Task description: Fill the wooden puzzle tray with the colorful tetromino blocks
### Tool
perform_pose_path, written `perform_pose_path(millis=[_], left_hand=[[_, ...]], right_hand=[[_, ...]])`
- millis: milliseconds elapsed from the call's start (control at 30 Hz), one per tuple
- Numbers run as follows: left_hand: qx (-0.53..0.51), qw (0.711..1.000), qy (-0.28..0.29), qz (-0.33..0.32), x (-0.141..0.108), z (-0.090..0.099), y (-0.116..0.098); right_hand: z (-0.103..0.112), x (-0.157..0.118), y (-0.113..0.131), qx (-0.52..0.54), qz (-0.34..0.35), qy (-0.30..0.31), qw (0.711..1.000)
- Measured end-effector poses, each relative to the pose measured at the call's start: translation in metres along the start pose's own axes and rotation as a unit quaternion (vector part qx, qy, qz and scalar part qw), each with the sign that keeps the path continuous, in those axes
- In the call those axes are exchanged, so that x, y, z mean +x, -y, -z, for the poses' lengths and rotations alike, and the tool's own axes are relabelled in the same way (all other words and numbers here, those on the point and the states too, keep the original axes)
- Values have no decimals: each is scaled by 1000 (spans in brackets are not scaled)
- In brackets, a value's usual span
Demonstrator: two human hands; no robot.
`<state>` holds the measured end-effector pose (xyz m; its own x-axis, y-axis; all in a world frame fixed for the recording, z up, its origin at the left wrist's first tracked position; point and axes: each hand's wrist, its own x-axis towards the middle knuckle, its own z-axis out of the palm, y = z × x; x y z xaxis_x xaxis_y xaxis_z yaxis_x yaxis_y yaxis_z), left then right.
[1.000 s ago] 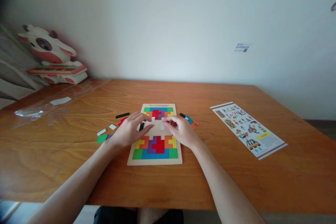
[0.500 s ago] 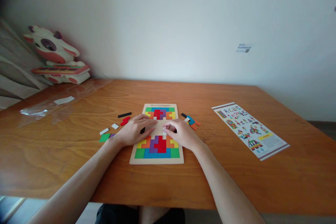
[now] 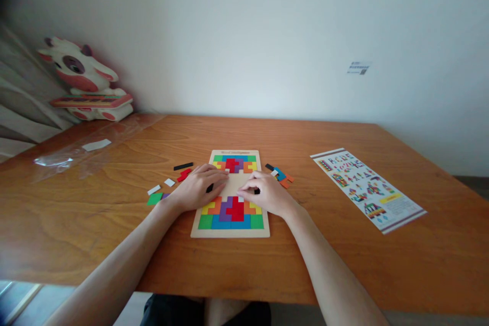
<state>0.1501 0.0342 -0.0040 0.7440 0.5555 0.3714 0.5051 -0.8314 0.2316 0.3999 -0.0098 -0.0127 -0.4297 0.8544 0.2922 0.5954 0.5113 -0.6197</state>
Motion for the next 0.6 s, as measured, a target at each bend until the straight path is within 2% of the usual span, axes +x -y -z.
perform_pose_path(millis=[67, 133, 200, 300, 367, 433, 600], left_hand=[[16, 1000, -8, 4, 0, 1, 2], [48, 998, -25, 34, -1, 5, 6], [92, 990, -55, 96, -5, 13, 11], [151, 960, -84, 222, -13, 32, 18], [163, 933, -33, 320, -20, 49, 24], [147, 905, 56, 394, -28, 64, 31], [55, 876, 110, 465, -50, 83, 52]], right_hand=[[1, 0, 1, -12, 12, -5, 1000], [2, 0, 2, -18, 15, -11, 1000], [3, 0, 2, -19, 10, -28, 999], [2, 0, 1, -24, 3, -54, 998], [1, 0, -1, -27, 4, -64, 998], [1, 1, -2, -29, 4, -74, 997], [4, 1, -3, -39, -13, -121, 992]])
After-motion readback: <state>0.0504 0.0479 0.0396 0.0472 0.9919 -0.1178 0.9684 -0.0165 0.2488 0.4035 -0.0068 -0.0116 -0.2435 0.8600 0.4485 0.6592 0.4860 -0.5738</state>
